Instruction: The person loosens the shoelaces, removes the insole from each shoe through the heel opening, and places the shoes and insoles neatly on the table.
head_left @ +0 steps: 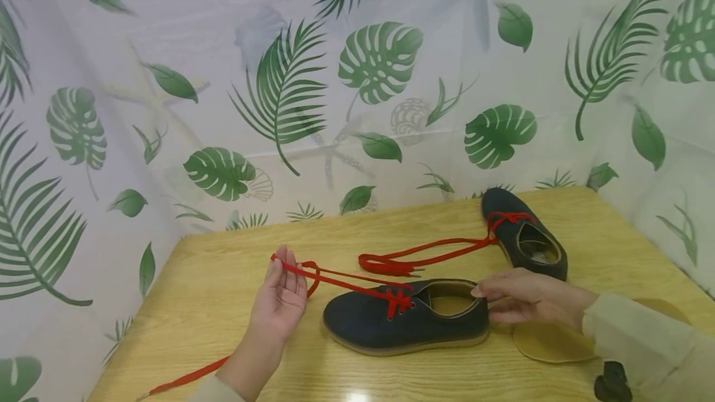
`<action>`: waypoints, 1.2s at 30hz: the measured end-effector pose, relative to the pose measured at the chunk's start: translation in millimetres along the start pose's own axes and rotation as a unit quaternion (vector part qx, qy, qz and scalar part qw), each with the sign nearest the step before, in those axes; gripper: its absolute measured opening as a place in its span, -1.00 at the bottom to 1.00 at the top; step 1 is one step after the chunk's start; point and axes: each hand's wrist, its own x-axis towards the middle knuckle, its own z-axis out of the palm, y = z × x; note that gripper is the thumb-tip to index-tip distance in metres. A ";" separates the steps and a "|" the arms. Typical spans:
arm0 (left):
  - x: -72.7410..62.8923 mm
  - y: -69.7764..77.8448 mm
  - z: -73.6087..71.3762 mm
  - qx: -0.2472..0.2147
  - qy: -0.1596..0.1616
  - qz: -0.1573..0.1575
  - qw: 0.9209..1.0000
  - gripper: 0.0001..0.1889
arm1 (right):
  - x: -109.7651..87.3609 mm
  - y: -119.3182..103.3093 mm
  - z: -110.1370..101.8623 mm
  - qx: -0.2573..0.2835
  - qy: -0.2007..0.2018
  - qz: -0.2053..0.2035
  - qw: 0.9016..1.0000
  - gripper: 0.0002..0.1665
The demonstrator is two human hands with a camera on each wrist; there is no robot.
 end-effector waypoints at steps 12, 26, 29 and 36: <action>-2.4 40.3 -12.4 -0.058 0.066 0.033 0.996 -0.90 | 3.0 1.0 1.8 0.001 0.008 0.002 1.000 -0.80; -3.6 84.1 -23.2 -0.077 0.123 0.072 0.987 -0.80 | 2.8 -0.5 3.3 -0.002 0.006 -0.003 1.000 -0.76; -3.2 94.8 -28.9 -0.084 0.127 0.070 0.986 -0.74 | 2.5 -1.1 4.0 -0.003 0.006 -0.002 1.000 -0.78; -10.3 126.4 -48.9 -0.074 0.160 0.080 0.981 -0.61 | 1.7 -1.9 5.0 -0.003 0.003 -0.003 1.000 -0.82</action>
